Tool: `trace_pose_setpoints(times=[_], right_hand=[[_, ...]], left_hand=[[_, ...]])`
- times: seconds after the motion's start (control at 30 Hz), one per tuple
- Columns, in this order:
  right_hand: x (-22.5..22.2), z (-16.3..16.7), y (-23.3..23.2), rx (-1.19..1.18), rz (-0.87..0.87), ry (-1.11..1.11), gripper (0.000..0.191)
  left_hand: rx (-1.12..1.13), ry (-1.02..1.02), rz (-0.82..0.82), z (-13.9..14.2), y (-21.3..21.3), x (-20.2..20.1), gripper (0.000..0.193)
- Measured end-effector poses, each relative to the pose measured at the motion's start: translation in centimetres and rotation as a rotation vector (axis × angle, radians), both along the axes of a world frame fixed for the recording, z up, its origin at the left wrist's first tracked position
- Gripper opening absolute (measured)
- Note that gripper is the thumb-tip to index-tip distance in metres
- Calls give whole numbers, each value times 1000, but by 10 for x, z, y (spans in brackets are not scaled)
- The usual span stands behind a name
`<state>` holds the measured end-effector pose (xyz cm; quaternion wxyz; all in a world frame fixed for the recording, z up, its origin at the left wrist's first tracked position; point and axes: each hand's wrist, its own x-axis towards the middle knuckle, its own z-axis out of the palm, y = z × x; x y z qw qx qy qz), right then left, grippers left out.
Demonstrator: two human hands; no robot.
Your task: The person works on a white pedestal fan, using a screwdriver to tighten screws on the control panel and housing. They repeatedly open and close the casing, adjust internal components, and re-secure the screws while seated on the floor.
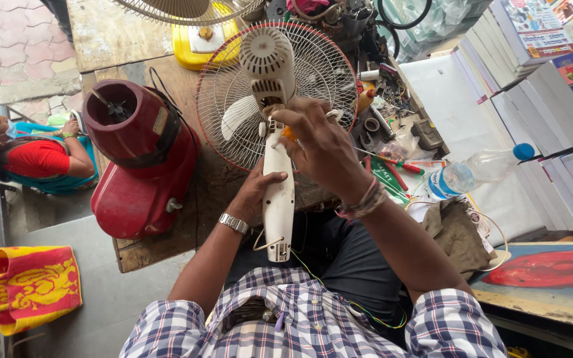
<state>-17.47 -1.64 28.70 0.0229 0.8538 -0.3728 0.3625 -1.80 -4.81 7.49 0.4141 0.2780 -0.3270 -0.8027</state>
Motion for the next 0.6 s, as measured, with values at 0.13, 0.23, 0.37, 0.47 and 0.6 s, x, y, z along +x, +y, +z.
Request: trace_pose_setpoints(times=[0.13,0.23,0.37,0.47,0.6], right_hand=[[-3,-2,-8,240,255,-230,49],[-4,-5,-11,241,-230,112,52],[-8,-4,-11,88,27,0,47],[-8,-3,-13,228,190,-133,42],[-3,-6,-12,124,-167,100,52]], left_hand=[[-24,-19,12,-1,0,2,75],[-25,-36,2,-1,1,4,80],[-9,0,15,0,2,4,80],[-19,16,6,0,0,3,79],[-1,10,8,0,2,3,79]])
